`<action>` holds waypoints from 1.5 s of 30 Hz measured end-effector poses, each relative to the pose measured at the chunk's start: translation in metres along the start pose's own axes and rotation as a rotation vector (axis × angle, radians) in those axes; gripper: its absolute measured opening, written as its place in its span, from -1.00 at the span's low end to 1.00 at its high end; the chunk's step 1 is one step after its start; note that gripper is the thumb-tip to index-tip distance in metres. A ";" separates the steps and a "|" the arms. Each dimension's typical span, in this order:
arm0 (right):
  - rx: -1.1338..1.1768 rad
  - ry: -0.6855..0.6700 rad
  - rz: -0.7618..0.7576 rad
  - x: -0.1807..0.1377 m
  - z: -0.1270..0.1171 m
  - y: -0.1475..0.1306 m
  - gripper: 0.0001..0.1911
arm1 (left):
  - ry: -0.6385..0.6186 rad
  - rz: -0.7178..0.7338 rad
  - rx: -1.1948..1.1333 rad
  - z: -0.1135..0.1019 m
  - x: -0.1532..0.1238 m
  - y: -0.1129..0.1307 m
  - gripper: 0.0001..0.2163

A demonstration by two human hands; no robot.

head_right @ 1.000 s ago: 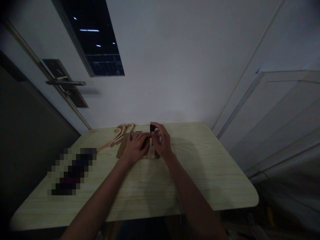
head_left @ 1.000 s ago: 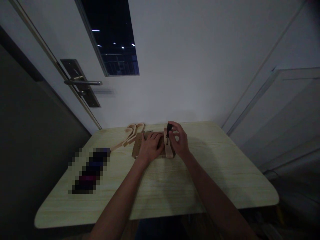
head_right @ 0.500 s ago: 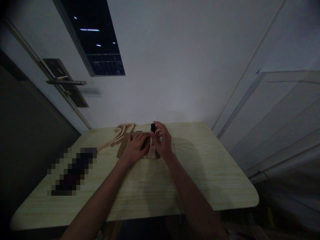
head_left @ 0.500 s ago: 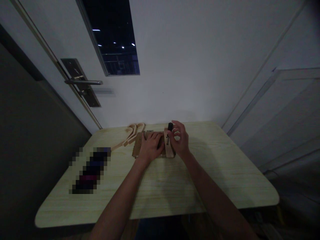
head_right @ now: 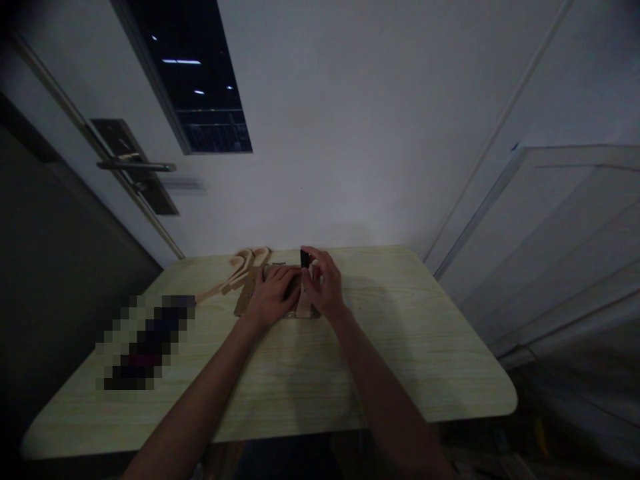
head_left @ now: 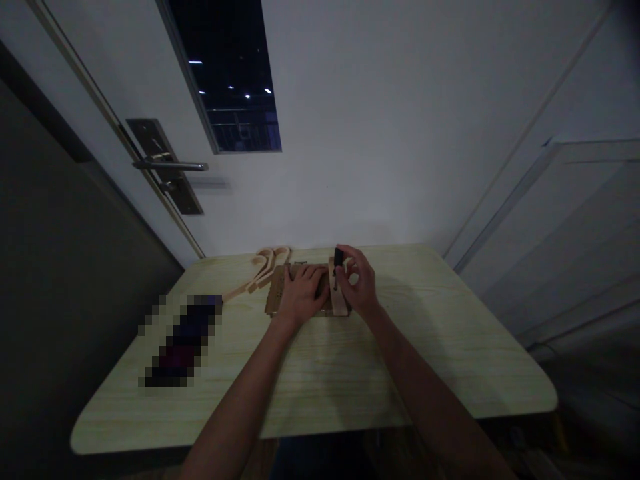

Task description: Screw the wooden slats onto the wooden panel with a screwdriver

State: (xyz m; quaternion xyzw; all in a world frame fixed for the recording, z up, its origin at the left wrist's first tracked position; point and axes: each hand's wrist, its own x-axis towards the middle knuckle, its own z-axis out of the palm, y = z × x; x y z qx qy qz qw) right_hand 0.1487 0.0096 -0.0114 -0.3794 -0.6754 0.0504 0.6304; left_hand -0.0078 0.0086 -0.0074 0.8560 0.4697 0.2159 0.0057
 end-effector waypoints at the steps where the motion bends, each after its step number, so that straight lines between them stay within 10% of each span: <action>1: 0.003 0.001 0.000 0.000 0.000 0.000 -0.65 | -0.001 -0.001 -0.002 0.000 0.000 0.000 -0.68; 45: 0.224 -0.057 0.158 0.000 -0.003 -0.008 -0.68 | -0.013 -0.007 -0.004 -0.002 0.000 0.001 -0.68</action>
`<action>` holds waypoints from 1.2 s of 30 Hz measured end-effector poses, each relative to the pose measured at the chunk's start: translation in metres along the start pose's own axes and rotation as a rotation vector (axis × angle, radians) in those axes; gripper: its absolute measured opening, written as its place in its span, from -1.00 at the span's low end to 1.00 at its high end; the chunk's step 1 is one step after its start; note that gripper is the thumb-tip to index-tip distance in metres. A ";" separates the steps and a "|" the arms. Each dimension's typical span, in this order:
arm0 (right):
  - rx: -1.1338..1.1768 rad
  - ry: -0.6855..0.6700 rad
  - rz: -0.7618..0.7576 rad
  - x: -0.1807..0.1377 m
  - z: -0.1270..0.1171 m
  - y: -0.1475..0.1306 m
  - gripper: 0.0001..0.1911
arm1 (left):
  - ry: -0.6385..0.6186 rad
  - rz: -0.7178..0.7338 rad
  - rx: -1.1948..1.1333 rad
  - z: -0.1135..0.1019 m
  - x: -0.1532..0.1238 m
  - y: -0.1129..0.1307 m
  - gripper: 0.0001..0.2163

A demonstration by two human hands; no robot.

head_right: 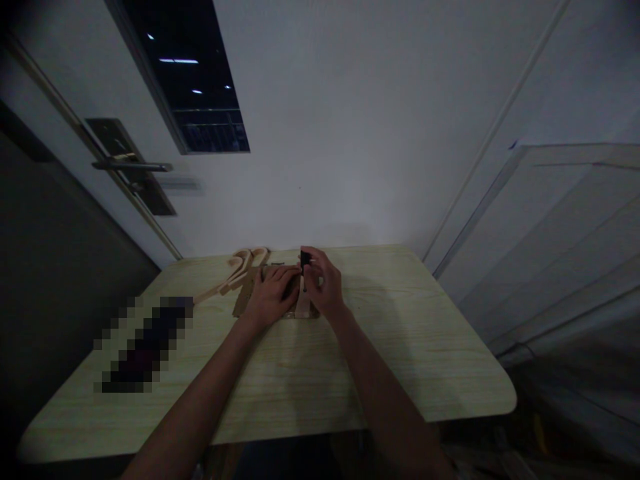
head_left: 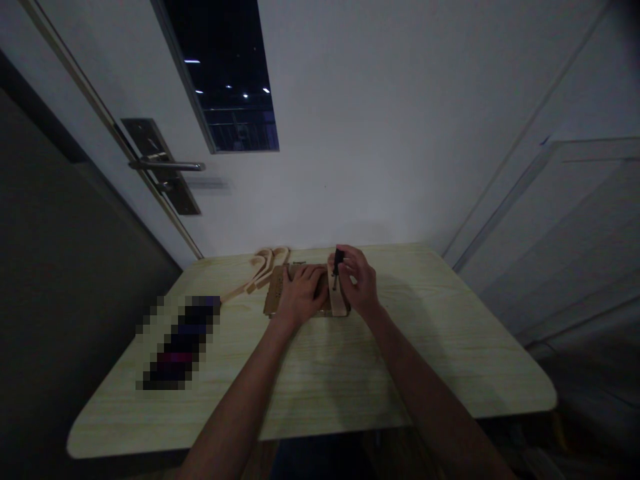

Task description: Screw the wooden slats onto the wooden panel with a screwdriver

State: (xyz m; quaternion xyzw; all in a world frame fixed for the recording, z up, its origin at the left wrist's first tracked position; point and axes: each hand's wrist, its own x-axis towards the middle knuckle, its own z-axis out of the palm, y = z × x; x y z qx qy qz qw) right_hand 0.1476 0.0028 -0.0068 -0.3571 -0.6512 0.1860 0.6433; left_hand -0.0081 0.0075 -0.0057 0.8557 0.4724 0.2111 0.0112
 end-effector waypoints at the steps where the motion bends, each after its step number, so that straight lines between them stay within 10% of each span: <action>1: 0.008 0.002 0.000 0.000 0.000 0.000 -0.68 | 0.000 -0.001 0.000 0.000 0.000 0.000 -0.68; 36: -0.177 0.099 -0.061 0.002 0.000 0.003 -0.69 | 0.007 0.003 0.001 0.001 0.000 -0.001 -0.68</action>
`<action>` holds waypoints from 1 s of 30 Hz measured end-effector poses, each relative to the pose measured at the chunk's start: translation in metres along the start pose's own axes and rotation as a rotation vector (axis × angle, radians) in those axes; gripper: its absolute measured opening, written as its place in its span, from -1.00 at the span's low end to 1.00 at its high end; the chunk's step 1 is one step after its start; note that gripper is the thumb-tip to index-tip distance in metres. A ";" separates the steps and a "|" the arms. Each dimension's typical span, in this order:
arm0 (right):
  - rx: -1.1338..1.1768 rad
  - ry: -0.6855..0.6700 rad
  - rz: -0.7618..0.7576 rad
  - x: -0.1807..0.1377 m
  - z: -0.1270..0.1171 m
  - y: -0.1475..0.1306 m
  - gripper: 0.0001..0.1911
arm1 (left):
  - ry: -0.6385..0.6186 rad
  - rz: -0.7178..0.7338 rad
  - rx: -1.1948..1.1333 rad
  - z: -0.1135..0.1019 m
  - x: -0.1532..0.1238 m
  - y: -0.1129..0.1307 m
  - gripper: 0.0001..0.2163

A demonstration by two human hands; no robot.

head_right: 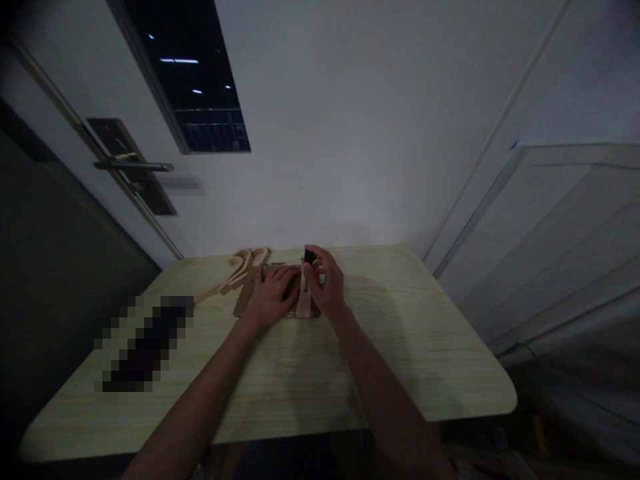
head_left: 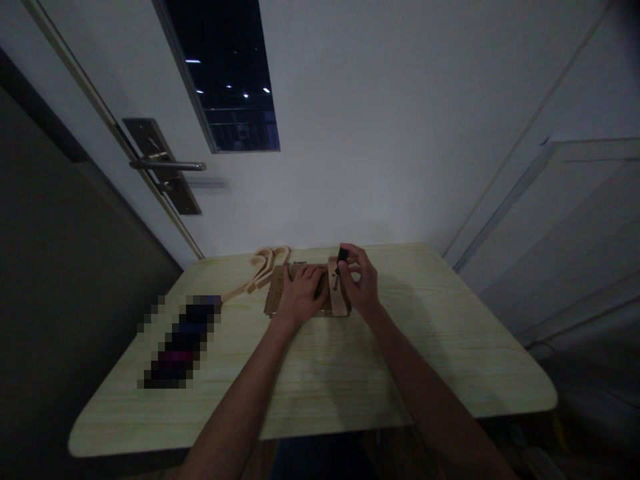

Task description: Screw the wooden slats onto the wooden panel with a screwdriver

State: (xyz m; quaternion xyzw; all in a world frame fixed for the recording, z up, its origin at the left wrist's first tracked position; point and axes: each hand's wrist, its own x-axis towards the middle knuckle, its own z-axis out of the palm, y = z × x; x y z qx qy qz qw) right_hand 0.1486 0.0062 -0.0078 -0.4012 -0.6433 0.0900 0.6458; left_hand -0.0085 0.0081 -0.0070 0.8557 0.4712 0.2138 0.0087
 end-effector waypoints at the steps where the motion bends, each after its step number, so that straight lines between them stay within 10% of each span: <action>1: 0.008 -0.006 -0.006 0.000 -0.001 -0.001 -0.70 | 0.000 0.002 0.001 0.000 0.000 0.000 -0.68; 30: -0.081 -0.023 -0.096 0.000 0.000 0.003 -0.67 | 0.004 0.003 0.004 0.001 0.000 -0.001 -0.68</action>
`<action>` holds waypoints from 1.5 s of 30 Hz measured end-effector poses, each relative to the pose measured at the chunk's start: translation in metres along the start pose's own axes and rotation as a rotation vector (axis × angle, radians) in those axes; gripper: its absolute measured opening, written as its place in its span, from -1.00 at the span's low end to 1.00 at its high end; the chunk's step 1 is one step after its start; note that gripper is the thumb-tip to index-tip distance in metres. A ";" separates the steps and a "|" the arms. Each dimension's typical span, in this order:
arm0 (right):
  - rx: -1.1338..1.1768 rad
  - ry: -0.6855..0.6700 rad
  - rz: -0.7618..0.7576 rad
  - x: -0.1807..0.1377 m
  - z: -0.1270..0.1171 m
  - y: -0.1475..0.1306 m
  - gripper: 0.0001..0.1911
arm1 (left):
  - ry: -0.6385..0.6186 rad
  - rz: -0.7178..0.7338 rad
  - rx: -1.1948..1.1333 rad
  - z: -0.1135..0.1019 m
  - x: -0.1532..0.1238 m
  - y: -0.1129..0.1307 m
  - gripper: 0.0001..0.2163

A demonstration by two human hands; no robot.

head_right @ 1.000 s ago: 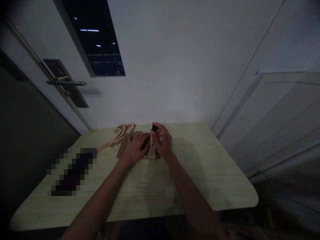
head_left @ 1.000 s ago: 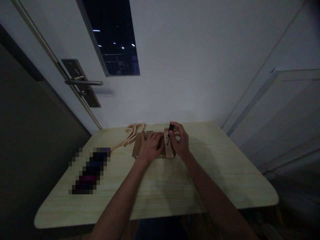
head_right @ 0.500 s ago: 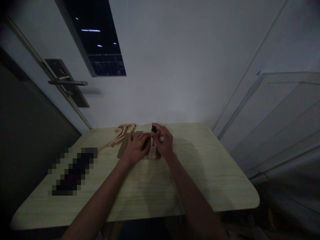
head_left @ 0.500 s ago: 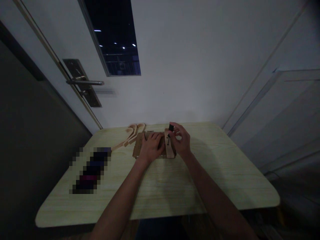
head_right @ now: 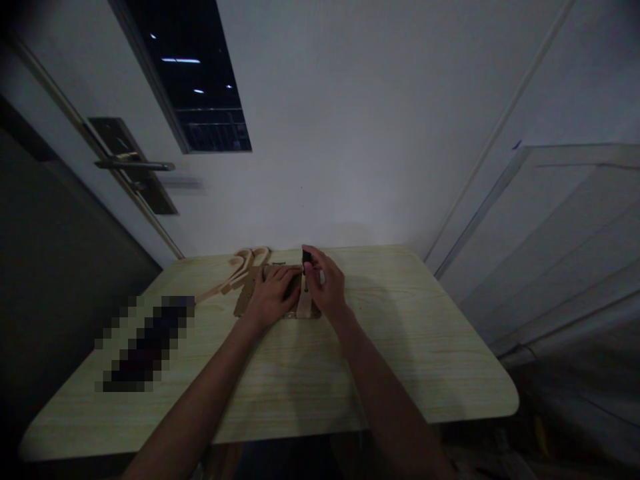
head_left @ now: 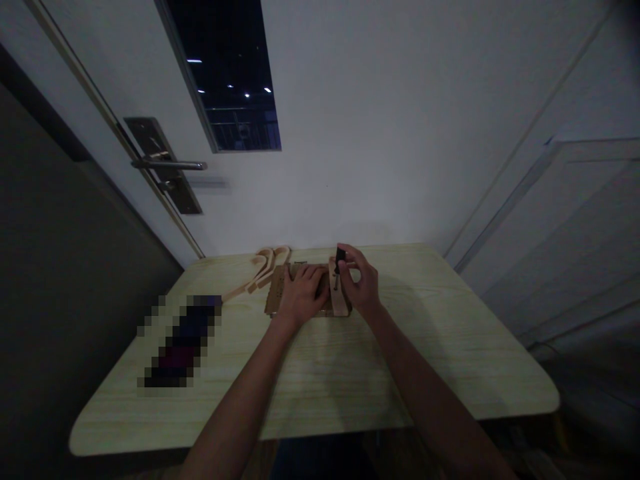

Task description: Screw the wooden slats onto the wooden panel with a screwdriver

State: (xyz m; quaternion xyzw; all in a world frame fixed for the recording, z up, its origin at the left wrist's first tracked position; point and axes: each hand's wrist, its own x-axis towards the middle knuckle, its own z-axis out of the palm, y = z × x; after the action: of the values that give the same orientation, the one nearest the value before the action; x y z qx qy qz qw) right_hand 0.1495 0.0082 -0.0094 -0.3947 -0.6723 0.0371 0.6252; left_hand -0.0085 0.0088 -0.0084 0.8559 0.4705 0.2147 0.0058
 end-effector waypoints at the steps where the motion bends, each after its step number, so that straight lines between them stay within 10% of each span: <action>1: -0.002 0.004 0.004 0.000 0.000 0.000 -0.67 | 0.000 0.002 0.000 0.000 0.000 0.000 -0.67; 45: 0.003 -0.006 -0.051 0.001 -0.003 0.001 -0.66 | -0.010 -0.003 -0.006 -0.002 0.000 0.002 -0.68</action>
State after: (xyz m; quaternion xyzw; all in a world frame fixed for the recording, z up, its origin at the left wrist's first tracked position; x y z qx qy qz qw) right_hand 0.1528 0.0080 -0.0088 -0.3767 -0.6839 0.0234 0.6244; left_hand -0.0074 0.0074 -0.0055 0.8562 0.4711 0.2116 0.0111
